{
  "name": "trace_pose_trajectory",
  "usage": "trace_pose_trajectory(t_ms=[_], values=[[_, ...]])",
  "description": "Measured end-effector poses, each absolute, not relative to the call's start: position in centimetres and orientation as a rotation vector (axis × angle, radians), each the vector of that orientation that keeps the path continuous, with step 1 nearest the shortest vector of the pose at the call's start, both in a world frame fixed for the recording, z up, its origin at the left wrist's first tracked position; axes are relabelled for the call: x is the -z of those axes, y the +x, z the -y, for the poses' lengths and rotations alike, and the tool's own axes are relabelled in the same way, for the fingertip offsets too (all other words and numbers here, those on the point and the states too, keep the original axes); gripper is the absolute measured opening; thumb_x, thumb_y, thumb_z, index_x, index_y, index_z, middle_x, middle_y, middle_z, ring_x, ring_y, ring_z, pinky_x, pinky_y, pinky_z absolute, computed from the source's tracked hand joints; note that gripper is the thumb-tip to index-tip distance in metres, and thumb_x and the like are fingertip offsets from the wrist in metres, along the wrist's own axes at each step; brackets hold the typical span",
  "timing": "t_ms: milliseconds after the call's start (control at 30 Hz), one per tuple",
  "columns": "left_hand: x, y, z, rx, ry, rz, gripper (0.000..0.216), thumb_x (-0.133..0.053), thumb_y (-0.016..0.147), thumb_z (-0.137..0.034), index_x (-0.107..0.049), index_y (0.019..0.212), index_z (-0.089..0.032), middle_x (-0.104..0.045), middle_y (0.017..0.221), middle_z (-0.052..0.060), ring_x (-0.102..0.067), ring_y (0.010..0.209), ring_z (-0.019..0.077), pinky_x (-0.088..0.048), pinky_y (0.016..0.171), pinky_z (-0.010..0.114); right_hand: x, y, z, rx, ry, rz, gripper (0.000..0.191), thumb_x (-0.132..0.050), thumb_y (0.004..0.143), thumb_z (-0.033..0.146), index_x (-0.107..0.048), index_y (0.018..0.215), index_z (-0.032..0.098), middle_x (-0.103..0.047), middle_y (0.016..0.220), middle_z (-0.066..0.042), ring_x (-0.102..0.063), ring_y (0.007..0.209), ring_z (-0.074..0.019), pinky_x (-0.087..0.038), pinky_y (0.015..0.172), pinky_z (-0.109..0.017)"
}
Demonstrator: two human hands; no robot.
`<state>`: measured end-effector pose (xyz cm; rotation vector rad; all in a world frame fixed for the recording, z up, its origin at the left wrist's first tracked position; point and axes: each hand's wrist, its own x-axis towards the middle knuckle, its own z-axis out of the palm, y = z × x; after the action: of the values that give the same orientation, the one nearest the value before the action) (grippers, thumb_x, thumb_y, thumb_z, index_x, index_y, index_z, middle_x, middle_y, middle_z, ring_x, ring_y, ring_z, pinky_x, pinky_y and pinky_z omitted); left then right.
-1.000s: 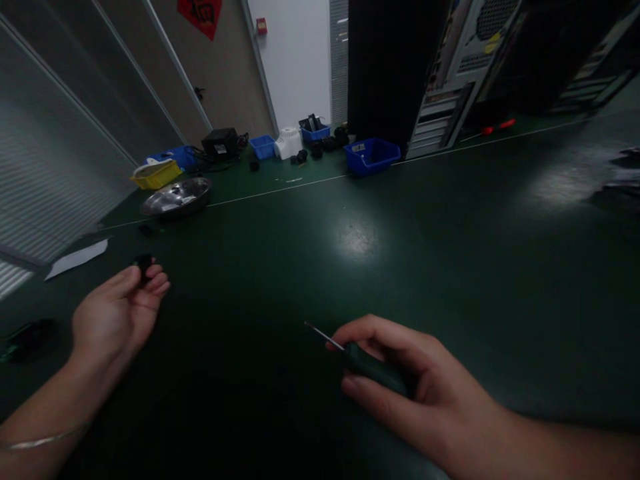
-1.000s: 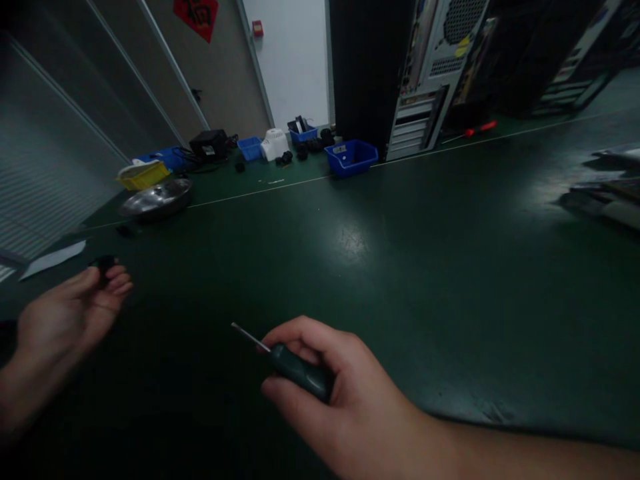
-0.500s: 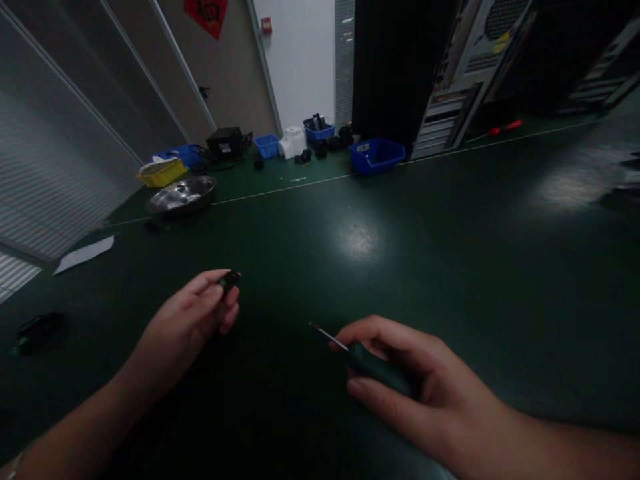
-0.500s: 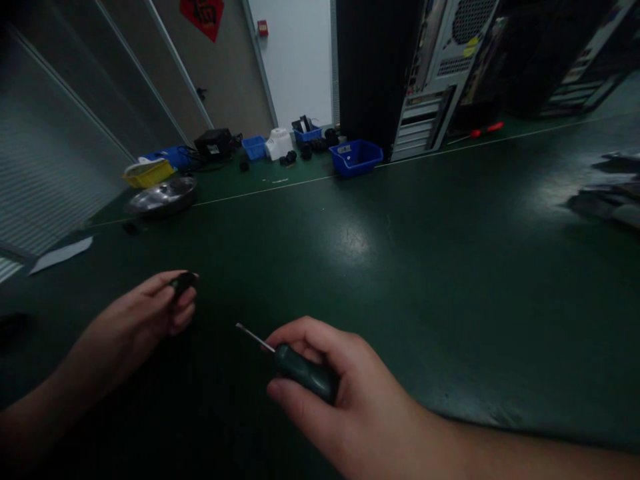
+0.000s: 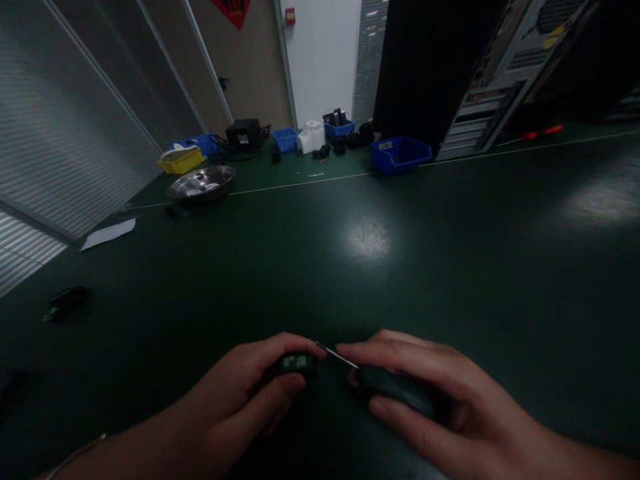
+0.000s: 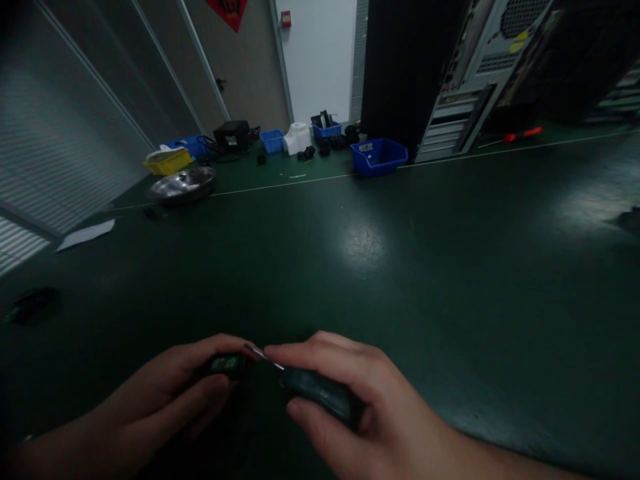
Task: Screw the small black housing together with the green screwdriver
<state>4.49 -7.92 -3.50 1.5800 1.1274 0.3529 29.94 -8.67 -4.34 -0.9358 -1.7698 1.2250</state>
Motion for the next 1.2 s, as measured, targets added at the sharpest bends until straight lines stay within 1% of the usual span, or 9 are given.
trace_pose_trajectory(t_ms=[67, 133, 167, 267, 333, 600, 833, 933, 1200], values=[[3.28, 4.6, 7.7, -0.368, 1.715, -1.137, 0.024, -0.052, 0.099, -0.033, -0.064, 0.12, -0.034, -0.069, 0.092, -0.001, -0.061, 0.079, 0.0162, -0.049, 0.074, 0.025, 4.36, 30.02, 8.59, -1.252, -0.886, 1.806, 0.053, -0.068, 0.081, 0.007, -0.069, 0.119, 0.045, -0.075, 0.09, 0.003, -0.069, 0.067, -0.0166, -0.055, 0.057, -0.023], [3.23, 4.65, 7.66, -0.386, 1.791, -1.148, 0.025, -0.056, 0.096, -0.03, -0.067, 0.118, -0.035, -0.071, 0.108, 0.001, -0.063, 0.096, 0.0196, -0.048, 0.086, 0.027, 4.39, 30.14, 8.44, -1.254, -0.867, 1.853, 0.05, -0.068, 0.081, 0.009, -0.071, 0.117, 0.042, -0.075, 0.089, 0.001, -0.068, 0.062, -0.0166, -0.054, 0.051, -0.023], [3.28, 4.65, 7.69, -0.391, 1.792, -1.148, 0.026, -0.056, 0.096, -0.03, -0.066, 0.119, -0.035, -0.071, 0.11, 0.001, -0.063, 0.096, 0.0196, -0.048, 0.085, 0.027, 4.4, 30.18, 8.36, -1.249, -0.861, 1.872, 0.048, -0.069, 0.08, 0.01, -0.071, 0.117, 0.041, -0.076, 0.088, 0.0, -0.067, 0.059, -0.0166, -0.054, 0.05, -0.023], [3.54, 4.66, 7.83, -0.389, 1.705, -1.126, 0.028, -0.053, 0.097, -0.029, -0.063, 0.123, -0.032, -0.068, 0.085, -0.001, -0.061, 0.069, 0.0141, -0.05, 0.062, 0.02, 4.31, 30.11, 8.32, -1.215, -0.874, 1.918, 0.042, -0.067, 0.083, 0.013, -0.072, 0.117, 0.038, -0.075, 0.081, 0.0, -0.066, 0.056, -0.0165, -0.054, 0.049, -0.024], [3.68, 4.71, 7.91, -0.396, 1.649, -1.094, 0.028, -0.052, 0.098, -0.029, -0.062, 0.124, -0.031, -0.062, 0.076, -0.004, -0.057, 0.06, 0.0116, -0.046, 0.053, 0.017, 4.23, 30.02, 8.46, -1.202, -0.902, 1.906, 0.041, -0.066, 0.085, 0.014, -0.07, 0.119, 0.037, -0.075, 0.08, 0.0, -0.067, 0.056, -0.0164, -0.054, 0.05, -0.024], [3.63, 4.75, 8.07, -0.433, 1.51, -1.049, 0.027, -0.054, 0.097, -0.026, -0.063, 0.122, -0.031, -0.056, 0.072, -0.005, -0.053, 0.06, 0.0099, -0.044, 0.053, 0.016, 4.51, 30.09, 8.89, -1.179, -0.904, 1.91, 0.046, -0.066, 0.084, 0.011, -0.068, 0.121, 0.039, -0.077, 0.091, 0.0, -0.071, 0.064, -0.0174, -0.057, 0.056, -0.024], [3.81, 4.53, 8.1, -0.409, 1.513, -1.067, 0.028, -0.056, 0.097, -0.029, -0.062, 0.123, -0.035, -0.062, 0.081, -0.003, -0.058, 0.065, 0.0108, -0.049, 0.059, 0.016, 4.4, 30.14, 8.97, -1.168, -0.977, 1.903, 0.048, -0.063, 0.084, 0.01, -0.069, 0.122, 0.036, -0.076, 0.088, -0.002, -0.069, 0.059, -0.0175, -0.055, 0.051, -0.025], [3.91, 4.45, 8.13, -0.421, 1.521, -1.067, 0.029, -0.057, 0.097, -0.028, -0.063, 0.123, -0.038, -0.064, 0.087, -0.003, -0.06, 0.067, 0.0107, -0.051, 0.06, 0.016, 4.23, 30.0, 8.85, -1.169, -0.904, 1.959, 0.042, -0.065, 0.082, 0.013, -0.072, 0.117, 0.035, -0.075, 0.08, -0.001, -0.067, 0.055, -0.0174, -0.054, 0.049, -0.025], [3.92, 4.21, 8.11, -0.441, 1.549, -1.029, 0.031, -0.058, 0.096, -0.025, -0.064, 0.122, -0.04, -0.066, 0.093, -0.003, -0.062, 0.068, 0.0098, -0.053, 0.062, 0.015, 4.68, 30.17, 8.63, -1.168, -0.887, 1.986, 0.039, -0.066, 0.08, 0.015, -0.073, 0.114, 0.032, -0.075, 0.08, -0.002, -0.064, 0.05, -0.0154, -0.05, 0.043, -0.022]])
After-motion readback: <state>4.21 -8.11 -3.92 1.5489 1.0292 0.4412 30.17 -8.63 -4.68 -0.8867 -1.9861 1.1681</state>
